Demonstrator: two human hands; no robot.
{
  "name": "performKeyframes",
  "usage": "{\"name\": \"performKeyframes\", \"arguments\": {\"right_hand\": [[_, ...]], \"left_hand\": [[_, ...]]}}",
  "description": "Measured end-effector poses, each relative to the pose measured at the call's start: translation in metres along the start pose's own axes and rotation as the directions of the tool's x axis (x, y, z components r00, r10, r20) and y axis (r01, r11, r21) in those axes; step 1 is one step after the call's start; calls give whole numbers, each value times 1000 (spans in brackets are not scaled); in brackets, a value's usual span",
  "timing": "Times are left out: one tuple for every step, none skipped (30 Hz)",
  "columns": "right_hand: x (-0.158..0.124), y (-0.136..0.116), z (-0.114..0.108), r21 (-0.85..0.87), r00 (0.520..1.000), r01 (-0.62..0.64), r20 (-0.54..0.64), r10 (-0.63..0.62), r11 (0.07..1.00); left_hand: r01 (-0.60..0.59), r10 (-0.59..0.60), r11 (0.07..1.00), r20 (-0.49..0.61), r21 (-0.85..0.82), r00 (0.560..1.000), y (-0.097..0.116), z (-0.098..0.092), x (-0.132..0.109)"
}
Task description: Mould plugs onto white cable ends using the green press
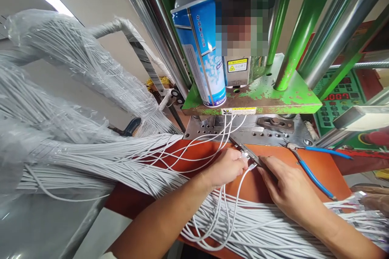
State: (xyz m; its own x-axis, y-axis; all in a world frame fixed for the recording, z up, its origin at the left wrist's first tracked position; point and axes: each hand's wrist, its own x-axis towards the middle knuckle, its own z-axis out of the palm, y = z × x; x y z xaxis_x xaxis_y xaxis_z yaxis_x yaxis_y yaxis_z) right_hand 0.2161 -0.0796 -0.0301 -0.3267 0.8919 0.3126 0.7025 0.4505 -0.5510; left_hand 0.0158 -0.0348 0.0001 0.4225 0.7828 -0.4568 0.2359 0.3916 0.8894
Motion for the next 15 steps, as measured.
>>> {"name": "performKeyframes", "arguments": {"right_hand": [[0, 0, 0, -3, 1000, 11, 11, -11, 1000], [0, 1, 1, -6, 1000, 8, 11, -8, 1000], [0, 2, 1, -11, 1000, -8, -1, 8, 1000], [-1, 3, 2, -15, 999, -36, -22, 35, 999], [-1, 5, 2, -19, 997, -67, -44, 66, 998], [-1, 7, 2, -22, 993, -97, -64, 95, 995], [-2, 8, 2, -25, 990, -121, -76, 119, 992], [-2, 10, 2, -28, 987, -135, -86, 133, 990], [-2, 10, 2, -32, 986, -142, -90, 139, 989], [-2, 10, 1, -36, 986, -140, -92, 137, 989], [-2, 10, 1, -42, 987, -133, -92, 128, 990], [-2, 8, 1, -45, 989, -120, -92, 115, 992], [-2, 7, 1, -43, 991, -105, -86, 101, 994], [-1, 5, 0, -36, 993, -89, -77, 86, 995], [-1, 3, 0, -25, 995, -74, -66, 72, 997]], "left_hand": [[-16, 16, 1000, 2, 19, 1000, 0, 1, 0], [-27, 27, 999, 11, 43, 1000, -1, 1, 0], [-38, 37, 997, 16, 73, 999, -3, 0, 0], [-56, 56, 992, 4, 114, 998, -5, -1, 0], [-88, 95, 982, -36, 166, 995, -7, -3, 0], [-129, 154, 967, -96, 221, 983, -9, -5, 0], [-171, 222, 946, -166, 276, 961, -10, -8, 0], [-203, 285, 923, -227, 327, 931, -12, -11, 1], [-219, 326, 904, -262, 366, 908, -13, -14, 2], [-220, 337, 896, -268, 386, 903, -14, -16, 3], [-208, 322, 897, -257, 389, 911, -14, -18, 4], [-186, 293, 904, -240, 385, 926, -14, -19, 6], [-161, 260, 911, -227, 379, 939, -14, -19, 7], [-135, 229, 919, -221, 371, 948, -13, -19, 8], [-113, 203, 925, -219, 363, 954, -11, -19, 8]]}}
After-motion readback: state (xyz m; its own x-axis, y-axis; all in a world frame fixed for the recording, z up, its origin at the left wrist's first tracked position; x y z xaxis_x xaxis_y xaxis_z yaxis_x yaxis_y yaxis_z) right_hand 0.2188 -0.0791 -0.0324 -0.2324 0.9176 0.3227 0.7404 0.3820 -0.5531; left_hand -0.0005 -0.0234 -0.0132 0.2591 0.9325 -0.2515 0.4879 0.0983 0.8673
